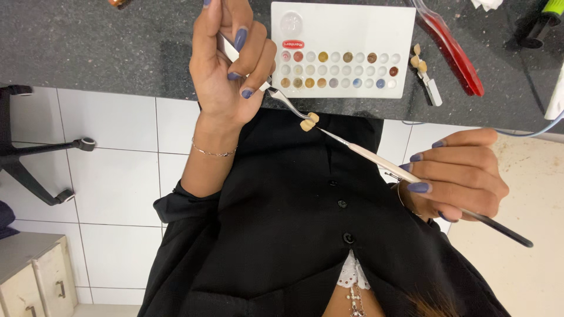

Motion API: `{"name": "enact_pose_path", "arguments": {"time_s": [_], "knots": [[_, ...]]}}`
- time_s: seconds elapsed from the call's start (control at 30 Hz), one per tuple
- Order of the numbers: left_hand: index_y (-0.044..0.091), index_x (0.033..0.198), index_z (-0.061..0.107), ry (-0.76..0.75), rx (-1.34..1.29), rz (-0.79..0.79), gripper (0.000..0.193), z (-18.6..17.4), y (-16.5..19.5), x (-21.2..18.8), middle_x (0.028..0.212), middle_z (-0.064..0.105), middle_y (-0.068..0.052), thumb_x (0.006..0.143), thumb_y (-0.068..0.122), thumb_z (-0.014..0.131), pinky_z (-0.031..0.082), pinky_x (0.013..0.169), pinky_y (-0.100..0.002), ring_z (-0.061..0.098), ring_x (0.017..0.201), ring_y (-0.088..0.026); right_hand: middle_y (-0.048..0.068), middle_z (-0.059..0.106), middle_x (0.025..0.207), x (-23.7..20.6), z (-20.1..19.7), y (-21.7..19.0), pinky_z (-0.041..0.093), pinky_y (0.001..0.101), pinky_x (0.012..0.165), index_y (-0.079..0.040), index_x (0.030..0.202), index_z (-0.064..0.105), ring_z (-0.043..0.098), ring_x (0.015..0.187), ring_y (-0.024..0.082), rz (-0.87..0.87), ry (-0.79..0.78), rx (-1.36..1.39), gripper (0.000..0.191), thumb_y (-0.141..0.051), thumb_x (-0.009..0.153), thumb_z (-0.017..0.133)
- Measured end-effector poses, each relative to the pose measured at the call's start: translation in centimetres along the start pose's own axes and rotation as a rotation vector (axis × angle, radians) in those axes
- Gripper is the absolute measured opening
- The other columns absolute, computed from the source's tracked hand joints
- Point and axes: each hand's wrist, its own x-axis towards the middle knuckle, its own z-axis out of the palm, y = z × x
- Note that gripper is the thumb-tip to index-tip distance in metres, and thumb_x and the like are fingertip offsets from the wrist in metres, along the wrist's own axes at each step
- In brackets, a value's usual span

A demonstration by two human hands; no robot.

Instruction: The person holds a denture tooth with tweezers in one hand and uses a fine brush in the other to apply ceramic material to the tooth, dipping the brush into a shade guide palette between applications and working on the tooth surface throughout the episode.

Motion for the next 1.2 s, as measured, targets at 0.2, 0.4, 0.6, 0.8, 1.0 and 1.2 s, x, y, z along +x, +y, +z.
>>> {"name": "enact_pose_path", "arguments": {"time_s": [0.2,0.4,0.6,0.8,1.0,1.2], "knots": [[0.01,0.086,0.045,-0.003,0.006,0.0,0.042,0.2,0.2,0.2,0.047,0.029,0.001,0.114,0.036,0.027,0.019,0.033,-0.022,0.023,0.033,-0.008,0.006,0.067,0.067,-1.3,-0.3,0.2,0.047,0.0331,0.063,-0.012,0.08,0.06,0.061,0.063,0.017,0.01,-0.014,0.004,0.041,-0.04,0.108,0.048],[0.01,0.086,0.044,-0.01,-0.006,-0.001,0.042,0.5,0.6,0.4,0.048,0.028,0.0,0.114,0.035,0.027,0.019,0.032,-0.021,0.023,0.033,-0.009,0.005,0.066,0.067,-0.9,1.1,0.1,0.047,0.0322,0.063,-0.012,0.08,0.059,0.062,0.063,0.016,-0.001,0.076,-0.009,0.039,-0.037,0.108,0.049],[0.01,0.086,0.043,-0.019,-0.001,0.001,0.042,0.7,0.8,0.6,0.048,0.028,0.001,0.114,0.035,0.026,0.02,0.032,-0.02,0.023,0.033,-0.008,0.006,0.066,0.067,0.5,0.5,0.1,0.048,0.0332,0.063,-0.012,0.079,0.061,0.061,0.063,0.017,0.002,-0.015,0.018,0.041,-0.037,0.109,0.048],[0.01,0.086,0.044,-0.024,-0.001,0.007,0.042,0.6,0.7,0.7,0.048,0.028,0.001,0.115,0.035,0.026,0.021,0.032,-0.021,0.023,0.033,-0.008,0.005,0.065,0.066,0.0,1.0,0.2,0.048,0.0332,0.063,-0.013,0.078,0.059,0.061,0.062,0.016,0.006,0.107,-0.002,0.04,-0.038,0.108,0.049],[0.01,0.086,0.044,-0.03,-0.005,0.012,0.041,0.5,0.5,0.8,0.048,0.028,0.001,0.114,0.034,0.027,0.021,0.032,-0.02,0.023,0.033,-0.008,0.005,0.065,0.067,-0.9,0.3,0.4,0.048,0.0327,0.062,-0.012,0.081,0.059,0.061,0.062,0.016,0.002,0.067,0.019,0.038,-0.037,0.107,0.05],[0.01,0.086,0.044,-0.024,0.003,0.014,0.042,0.6,0.4,0.7,0.048,0.028,0.001,0.114,0.035,0.027,0.021,0.032,-0.02,0.024,0.033,-0.008,0.006,0.066,0.069,-0.5,-0.3,0.4,0.049,0.0338,0.063,-0.012,0.081,0.059,0.062,0.065,0.017,-0.002,-0.029,0.025,0.039,-0.038,0.108,0.049]]}}
